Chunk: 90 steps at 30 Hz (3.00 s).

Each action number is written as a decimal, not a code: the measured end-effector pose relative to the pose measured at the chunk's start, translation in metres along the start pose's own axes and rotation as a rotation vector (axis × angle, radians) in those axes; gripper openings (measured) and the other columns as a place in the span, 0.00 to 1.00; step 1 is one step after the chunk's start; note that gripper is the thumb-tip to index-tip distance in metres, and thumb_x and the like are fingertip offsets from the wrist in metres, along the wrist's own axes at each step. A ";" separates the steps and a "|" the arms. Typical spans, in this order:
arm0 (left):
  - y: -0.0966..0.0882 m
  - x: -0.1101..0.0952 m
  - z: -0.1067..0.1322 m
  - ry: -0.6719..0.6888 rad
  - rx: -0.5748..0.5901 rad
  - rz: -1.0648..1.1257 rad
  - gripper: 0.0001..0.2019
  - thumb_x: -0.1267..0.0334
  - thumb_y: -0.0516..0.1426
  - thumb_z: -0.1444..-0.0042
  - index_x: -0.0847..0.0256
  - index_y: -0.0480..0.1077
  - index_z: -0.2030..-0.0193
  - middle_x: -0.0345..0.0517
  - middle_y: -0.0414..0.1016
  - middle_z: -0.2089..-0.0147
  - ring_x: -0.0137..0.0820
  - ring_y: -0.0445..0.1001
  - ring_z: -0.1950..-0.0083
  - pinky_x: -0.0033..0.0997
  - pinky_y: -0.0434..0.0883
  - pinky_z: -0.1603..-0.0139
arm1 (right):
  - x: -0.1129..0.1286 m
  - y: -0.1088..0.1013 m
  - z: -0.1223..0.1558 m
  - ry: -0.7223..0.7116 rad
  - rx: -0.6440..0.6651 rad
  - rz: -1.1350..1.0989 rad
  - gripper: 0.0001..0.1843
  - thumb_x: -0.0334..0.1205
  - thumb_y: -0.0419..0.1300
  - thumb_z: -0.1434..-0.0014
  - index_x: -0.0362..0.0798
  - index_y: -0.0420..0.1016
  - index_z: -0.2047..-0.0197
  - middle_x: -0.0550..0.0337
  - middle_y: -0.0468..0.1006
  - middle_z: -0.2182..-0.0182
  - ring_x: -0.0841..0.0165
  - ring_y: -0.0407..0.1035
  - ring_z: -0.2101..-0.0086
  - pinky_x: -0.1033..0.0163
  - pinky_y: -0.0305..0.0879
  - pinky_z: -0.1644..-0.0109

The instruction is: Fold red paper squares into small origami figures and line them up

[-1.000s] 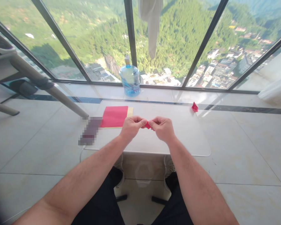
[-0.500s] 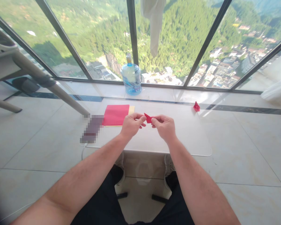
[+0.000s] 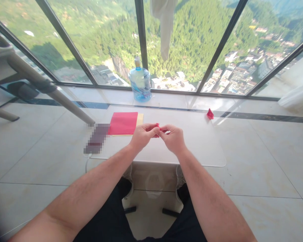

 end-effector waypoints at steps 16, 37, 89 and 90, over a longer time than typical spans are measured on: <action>-0.001 0.002 -0.005 0.081 0.081 -0.036 0.26 0.49 0.66 0.49 0.66 0.78 0.49 0.48 0.82 0.63 0.32 0.80 0.66 0.40 0.80 0.57 | -0.006 0.000 -0.005 0.050 0.021 -0.134 0.15 0.47 0.68 0.48 0.46 0.82 0.61 0.54 0.84 0.68 0.63 0.78 0.67 0.59 0.75 0.62; 0.005 0.009 -0.001 0.133 0.032 -0.302 0.23 0.68 0.59 0.50 0.61 0.78 0.46 0.45 0.84 0.57 0.36 0.81 0.57 0.34 0.77 0.52 | 0.006 0.005 0.006 -0.110 -0.133 0.469 0.08 0.39 0.55 0.38 0.53 0.75 0.59 0.62 0.81 0.73 0.65 0.73 0.74 0.63 0.62 0.66; -0.005 -0.001 -0.003 0.097 -0.182 -0.311 0.17 0.68 0.60 0.52 0.61 0.82 0.54 0.45 0.83 0.67 0.35 0.79 0.64 0.33 0.75 0.59 | 0.008 0.003 0.002 -0.030 -0.120 0.123 0.12 0.37 0.59 0.46 0.51 0.80 0.59 0.60 0.82 0.69 0.67 0.76 0.71 0.63 0.71 0.65; -0.005 -0.002 -0.002 0.113 -0.199 -0.349 0.16 0.68 0.60 0.51 0.60 0.82 0.55 0.45 0.84 0.63 0.36 0.80 0.61 0.32 0.75 0.57 | 0.013 0.004 0.004 -0.065 -0.134 0.195 0.12 0.40 0.60 0.46 0.51 0.79 0.59 0.59 0.82 0.66 0.67 0.75 0.71 0.62 0.71 0.63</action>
Point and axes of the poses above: each hand's wrist, its own z-axis away from the middle knuckle, its own y-axis out of the palm, x = y × z, the point moved 4 cm from there along -z, towards the middle knuckle
